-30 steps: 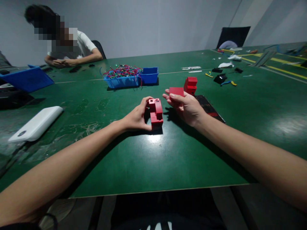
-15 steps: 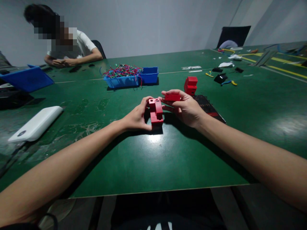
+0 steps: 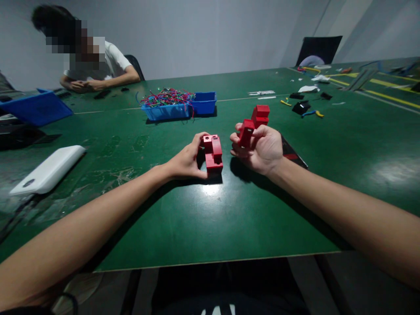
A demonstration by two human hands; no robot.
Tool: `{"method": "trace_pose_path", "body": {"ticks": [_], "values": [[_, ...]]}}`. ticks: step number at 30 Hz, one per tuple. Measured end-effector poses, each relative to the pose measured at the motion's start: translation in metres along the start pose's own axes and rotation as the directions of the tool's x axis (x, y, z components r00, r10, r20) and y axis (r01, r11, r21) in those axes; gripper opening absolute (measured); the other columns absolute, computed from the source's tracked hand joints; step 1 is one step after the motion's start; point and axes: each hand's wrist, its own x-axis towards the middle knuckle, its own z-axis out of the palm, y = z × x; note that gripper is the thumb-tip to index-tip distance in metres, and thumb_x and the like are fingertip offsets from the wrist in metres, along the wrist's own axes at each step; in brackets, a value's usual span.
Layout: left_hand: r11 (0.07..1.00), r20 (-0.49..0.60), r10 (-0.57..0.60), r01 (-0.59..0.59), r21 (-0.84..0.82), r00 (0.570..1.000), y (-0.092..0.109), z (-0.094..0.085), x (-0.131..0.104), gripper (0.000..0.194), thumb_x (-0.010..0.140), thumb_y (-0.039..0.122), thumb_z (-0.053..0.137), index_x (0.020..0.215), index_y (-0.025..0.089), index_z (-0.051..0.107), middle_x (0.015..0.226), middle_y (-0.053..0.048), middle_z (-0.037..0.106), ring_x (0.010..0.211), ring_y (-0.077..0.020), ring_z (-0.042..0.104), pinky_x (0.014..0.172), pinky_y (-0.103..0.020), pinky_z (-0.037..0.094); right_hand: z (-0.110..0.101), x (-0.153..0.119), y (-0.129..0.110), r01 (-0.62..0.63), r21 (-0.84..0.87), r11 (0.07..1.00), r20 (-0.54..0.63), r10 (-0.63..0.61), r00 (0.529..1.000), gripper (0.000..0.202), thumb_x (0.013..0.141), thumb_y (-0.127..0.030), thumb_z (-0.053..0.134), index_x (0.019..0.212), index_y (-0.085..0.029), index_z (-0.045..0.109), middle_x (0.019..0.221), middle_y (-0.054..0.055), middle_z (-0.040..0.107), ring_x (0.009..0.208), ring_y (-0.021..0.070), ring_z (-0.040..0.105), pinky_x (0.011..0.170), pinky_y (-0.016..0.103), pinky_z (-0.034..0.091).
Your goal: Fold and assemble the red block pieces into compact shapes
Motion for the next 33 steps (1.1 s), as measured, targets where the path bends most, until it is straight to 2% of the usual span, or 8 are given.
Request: {"method": "trace_pose_path", "body": {"ticks": [3, 7, 10, 15, 20, 22, 27, 33], "values": [[1.0, 0.004, 0.003, -0.003, -0.007, 1.0, -0.001, 0.0, 0.0, 0.097, 0.064, 0.04, 0.083, 0.138, 0.018, 0.025, 0.125, -0.017, 0.058, 0.108, -0.0282, 0.065, 0.097, -0.041, 0.052, 0.001, 0.0, 0.001, -0.005, -0.023, 1.0, -0.032, 0.005, 0.999, 0.022, 0.076, -0.043, 0.055, 0.076, -0.022, 0.052, 0.059, -0.001, 0.059, 0.036, 0.0078, 0.036, 0.039, 0.022, 0.03], [1.0, -0.001, 0.008, -0.008, -0.007, 1.0, -0.002, 0.001, 0.0, 0.098, 0.063, 0.04, 0.084, 0.138, 0.018, 0.026, 0.128, -0.019, 0.057, 0.111, -0.0296, 0.064, 0.099, -0.043, 0.052, 0.004, 0.003, 0.005, 0.018, -0.038, 0.999, -0.185, -0.025, 0.982, 0.036, 0.076, -0.055, 0.067, 0.074, -0.021, 0.055, 0.067, 0.0, 0.065, 0.049, 0.0113, 0.054, 0.042, 0.023, 0.038], [1.0, 0.002, 0.011, -0.011, -0.011, 1.0, -0.002, 0.001, 0.0, 0.097, 0.063, 0.041, 0.084, 0.138, 0.019, 0.026, 0.129, -0.018, 0.057, 0.111, -0.0299, 0.064, 0.099, -0.043, 0.051, 0.006, 0.005, 0.007, 0.061, -0.051, 0.997, -0.238, -0.072, 0.969, 0.028, 0.077, -0.047, 0.071, 0.079, -0.02, 0.061, 0.078, 0.002, 0.07, 0.069, 0.016, 0.068, 0.053, 0.025, 0.05], [1.0, -0.01, 0.013, -0.014, -0.003, 1.0, -0.001, 0.0, 0.001, 0.096, 0.063, 0.04, 0.084, 0.138, 0.018, 0.028, 0.13, -0.019, 0.055, 0.112, -0.0306, 0.063, 0.099, -0.044, 0.052, 0.008, 0.006, 0.005, 0.073, -0.056, 0.996, -0.243, -0.084, 0.966, 0.022, 0.08, -0.032, 0.069, 0.1, -0.021, 0.066, 0.093, 0.004, 0.071, 0.092, 0.0193, 0.073, 0.077, 0.031, 0.063], [1.0, -0.006, 0.014, -0.014, -0.021, 1.0, -0.002, 0.001, 0.001, 0.099, 0.061, 0.039, 0.085, 0.14, 0.021, 0.027, 0.129, -0.017, 0.057, 0.111, -0.0308, 0.064, 0.099, -0.045, 0.052, 0.008, 0.006, 0.009, 0.092, -0.088, 0.992, -0.269, -0.113, 0.956, 0.079, 0.071, -0.004, 0.071, 0.141, -0.03, 0.045, 0.094, -0.004, 0.072, 0.098, 0.0131, 0.072, 0.095, 0.029, 0.061], [1.0, -0.009, 0.01, -0.01, -0.023, 1.0, -0.003, 0.001, 0.001, 0.099, 0.061, 0.039, 0.085, 0.14, 0.021, 0.028, 0.128, -0.017, 0.058, 0.112, -0.031, 0.064, 0.1, -0.045, 0.052, 0.006, 0.007, 0.013, 0.129, -0.117, 0.985, -0.216, -0.152, 0.964, 0.075, 0.07, -0.006, 0.077, 0.135, -0.03, 0.049, 0.096, -0.004, 0.073, 0.099, 0.0125, 0.071, 0.099, 0.03, 0.059], [0.999, 0.006, -0.016, 0.016, -0.029, 1.0, 0.0, 0.001, 0.001, 0.098, 0.061, 0.037, 0.084, 0.139, 0.021, 0.027, 0.128, -0.017, 0.058, 0.112, -0.0302, 0.064, 0.1, -0.043, 0.052, 0.001, 0.007, 0.018, 0.175, -0.205, 0.963, -0.066, -0.192, 0.979, 0.031, 0.069, -0.018, 0.085, 0.094, -0.021, 0.068, 0.096, -0.002, 0.074, 0.094, 0.0116, 0.069, 0.1, 0.027, 0.055], [0.999, 0.006, -0.014, 0.014, -0.039, 1.0, 0.002, 0.0, 0.001, 0.095, 0.063, 0.035, 0.082, 0.138, 0.02, 0.027, 0.123, -0.015, 0.059, 0.108, -0.0285, 0.065, 0.098, -0.043, 0.052, 0.0, 0.007, 0.016, 0.18, -0.218, 0.959, -0.055, -0.197, 0.979, 0.035, 0.061, -0.004, 0.083, 0.089, -0.02, 0.07, 0.097, -0.002, 0.076, 0.099, 0.0114, 0.07, 0.104, 0.028, 0.051]]}}
